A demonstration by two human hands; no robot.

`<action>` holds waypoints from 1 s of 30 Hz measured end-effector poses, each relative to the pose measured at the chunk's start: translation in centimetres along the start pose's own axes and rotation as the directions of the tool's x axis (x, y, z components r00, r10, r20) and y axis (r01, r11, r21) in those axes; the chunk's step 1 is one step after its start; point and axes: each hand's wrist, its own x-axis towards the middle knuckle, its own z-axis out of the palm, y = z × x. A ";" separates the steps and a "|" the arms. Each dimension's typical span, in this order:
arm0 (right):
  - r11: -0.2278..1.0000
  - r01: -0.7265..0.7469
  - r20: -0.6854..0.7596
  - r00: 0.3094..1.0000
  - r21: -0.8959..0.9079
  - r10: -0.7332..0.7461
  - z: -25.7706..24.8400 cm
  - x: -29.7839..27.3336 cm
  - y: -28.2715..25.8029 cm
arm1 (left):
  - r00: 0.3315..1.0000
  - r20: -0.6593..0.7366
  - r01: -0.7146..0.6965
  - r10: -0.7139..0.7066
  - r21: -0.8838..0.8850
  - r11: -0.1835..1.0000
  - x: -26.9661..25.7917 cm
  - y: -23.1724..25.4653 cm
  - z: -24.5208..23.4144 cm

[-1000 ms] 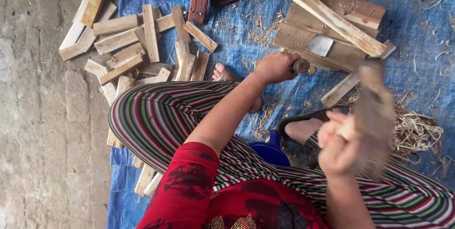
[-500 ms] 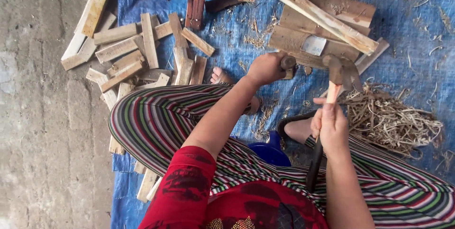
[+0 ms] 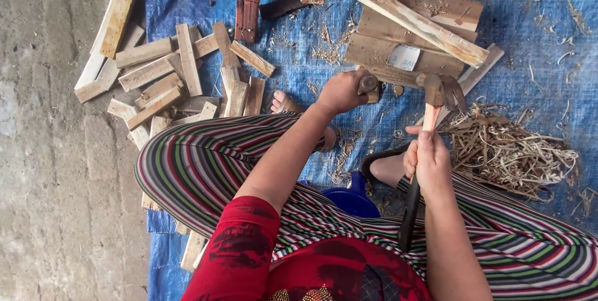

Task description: A person uses a hammer and a small chisel to shave and shape pieces of wood on a tarp-covered floor.

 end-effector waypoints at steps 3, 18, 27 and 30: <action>1.000 0.002 -0.002 1.000 0.003 -0.002 0.1 0.1 -0.1 | 1.000 0.011 0.008 -0.008 -0.017 1.000 -0.3 0.4 -0.7; 1.000 0.019 0.013 1.000 -0.014 -0.018 -0.5 0.2 0.8 | 1.000 0.008 0.003 -0.002 -0.073 0.997 -0.5 0.3 -1.4; 1.000 0.008 0.017 1.000 -0.018 -0.008 -0.3 0.2 0.4 | 1.000 0.012 0.004 -0.003 -0.049 0.999 -0.6 0.5 -1.6; 1.000 0.011 0.019 1.000 -0.020 -0.011 -0.3 0.2 0.5 | 1.000 0.005 0.008 -0.007 -0.035 0.999 -0.4 0.1 -1.1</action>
